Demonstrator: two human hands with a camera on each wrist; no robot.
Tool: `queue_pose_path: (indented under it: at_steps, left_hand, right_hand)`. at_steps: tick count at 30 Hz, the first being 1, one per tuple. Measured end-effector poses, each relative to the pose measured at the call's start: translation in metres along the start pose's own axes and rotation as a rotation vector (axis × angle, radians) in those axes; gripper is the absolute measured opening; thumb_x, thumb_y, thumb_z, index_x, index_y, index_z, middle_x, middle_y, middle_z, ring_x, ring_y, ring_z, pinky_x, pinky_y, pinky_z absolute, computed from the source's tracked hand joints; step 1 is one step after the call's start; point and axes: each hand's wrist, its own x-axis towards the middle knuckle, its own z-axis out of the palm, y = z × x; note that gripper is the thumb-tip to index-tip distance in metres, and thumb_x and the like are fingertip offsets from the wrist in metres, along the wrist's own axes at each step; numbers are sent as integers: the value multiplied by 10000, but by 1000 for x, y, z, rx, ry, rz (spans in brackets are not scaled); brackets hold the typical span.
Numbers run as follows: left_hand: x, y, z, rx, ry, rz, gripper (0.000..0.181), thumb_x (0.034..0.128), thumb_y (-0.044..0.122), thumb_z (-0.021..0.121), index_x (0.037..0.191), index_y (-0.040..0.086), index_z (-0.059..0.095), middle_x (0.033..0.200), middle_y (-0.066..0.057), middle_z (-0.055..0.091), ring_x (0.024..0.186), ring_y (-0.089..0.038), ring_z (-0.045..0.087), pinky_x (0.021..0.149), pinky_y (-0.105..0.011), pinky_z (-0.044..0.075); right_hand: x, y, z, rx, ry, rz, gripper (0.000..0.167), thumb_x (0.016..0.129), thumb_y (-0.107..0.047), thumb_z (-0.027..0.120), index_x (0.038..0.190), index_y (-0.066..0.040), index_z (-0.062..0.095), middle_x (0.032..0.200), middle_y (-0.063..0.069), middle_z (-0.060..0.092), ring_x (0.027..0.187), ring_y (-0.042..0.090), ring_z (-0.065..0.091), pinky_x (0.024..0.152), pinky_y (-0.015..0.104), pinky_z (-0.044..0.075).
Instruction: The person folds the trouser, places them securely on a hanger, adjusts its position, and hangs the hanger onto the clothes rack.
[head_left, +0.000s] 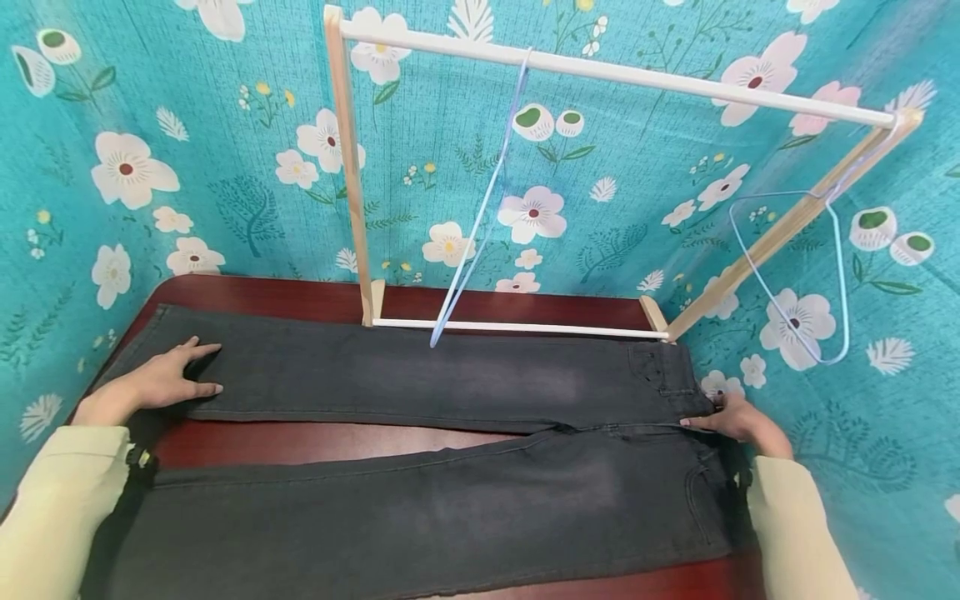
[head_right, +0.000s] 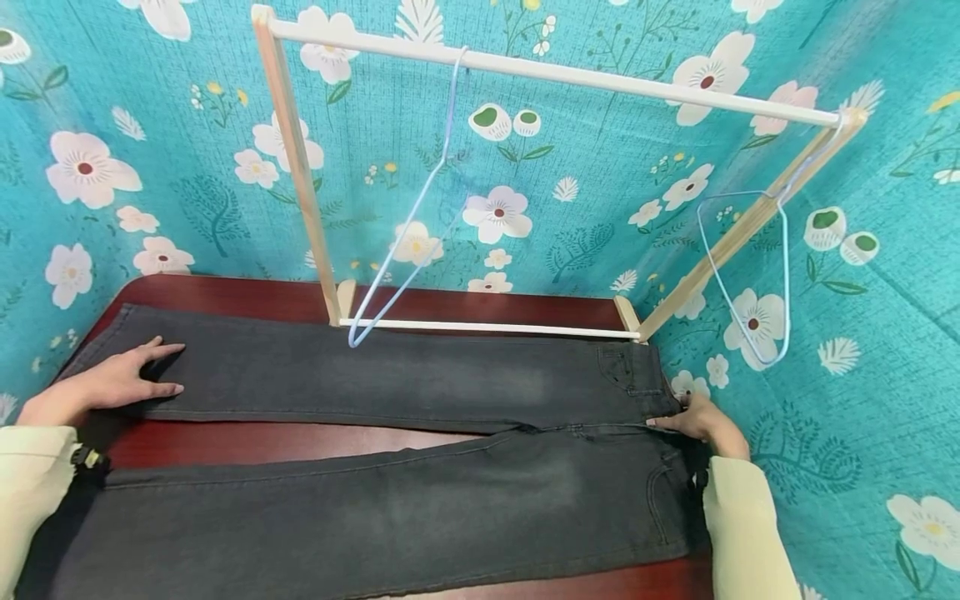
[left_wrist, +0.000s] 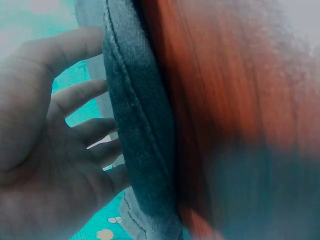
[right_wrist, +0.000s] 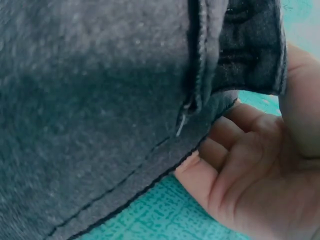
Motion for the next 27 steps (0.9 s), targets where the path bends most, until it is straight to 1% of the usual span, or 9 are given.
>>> queue_pose_path:
  at_steps: [4,6,10,13,16,19,22,26,27]
  left_hand:
    - [0,-4,1,-12,2,17,895,890,359,766,1473,-160,327,1491,-528,119,1314,-732,196,1017,-804,257]
    - [-1,-5,2,-13,26,31,847,889,313,772,1455,-165,363,1488,-521,157,1314,-726,218,1019,-796,270]
    - [-7,-8,5,3,152,75,648,895,220,766,1379,-128,511,1418,-484,375,1281,-672,363,982,-763,353]
    - [-14,-10,4,-6,252,101,520,898,175,756,1311,-94,590,1309,-440,525,1207,-618,486,931,-731,412]
    - [-24,-13,4,-22,312,107,459,893,146,760,1263,-90,626,1206,-395,614,1079,-552,606,848,-655,505]
    - [-36,-20,3,-16,355,86,406,881,107,762,1207,-105,645,1043,-320,692,882,-435,697,668,-460,569]
    - [-51,-28,4,-1,406,39,356,892,95,752,1154,-124,652,930,-270,706,741,-347,711,537,-319,504]
    - [-72,-46,9,-21,482,-22,331,929,69,707,1135,-174,618,920,-338,663,661,-360,685,493,-386,514]
    - [-77,-54,11,-31,496,-37,330,941,62,687,1146,-182,602,912,-343,654,633,-313,675,485,-387,514]
  right_hand:
    - [2,-3,-2,-23,7,12,1177,808,-602,790,1353,316,295,1323,497,386,1167,534,472,1061,646,404]
    - [3,-3,-3,-35,10,-4,1175,824,-598,777,1353,328,281,1338,510,369,1190,553,465,1062,646,405]
    - [0,-2,-3,-43,11,-49,1154,883,-598,711,1364,337,234,1376,537,304,1273,625,390,1063,667,389]
    - [-3,0,-3,-47,23,-64,1128,914,-627,649,1364,330,257,1374,533,324,1245,610,427,1031,662,422]
    - [-7,2,-2,-60,22,-67,1128,919,-665,604,1355,328,293,1362,530,354,1204,591,474,987,642,464]
    - [-12,4,0,-62,-11,-53,1159,924,-687,578,1380,326,249,1392,534,316,1234,602,459,982,631,478]
    - [-18,9,2,-13,-68,-54,1144,944,-652,577,1406,309,163,1395,544,263,1239,608,458,952,614,511]
    - [-29,16,7,42,-128,-64,1091,947,-578,632,1388,289,138,1343,528,291,1176,562,529,874,562,568]
    - [-32,17,8,43,-137,-57,1084,942,-565,650,1383,287,145,1336,526,298,1171,553,535,872,556,572]
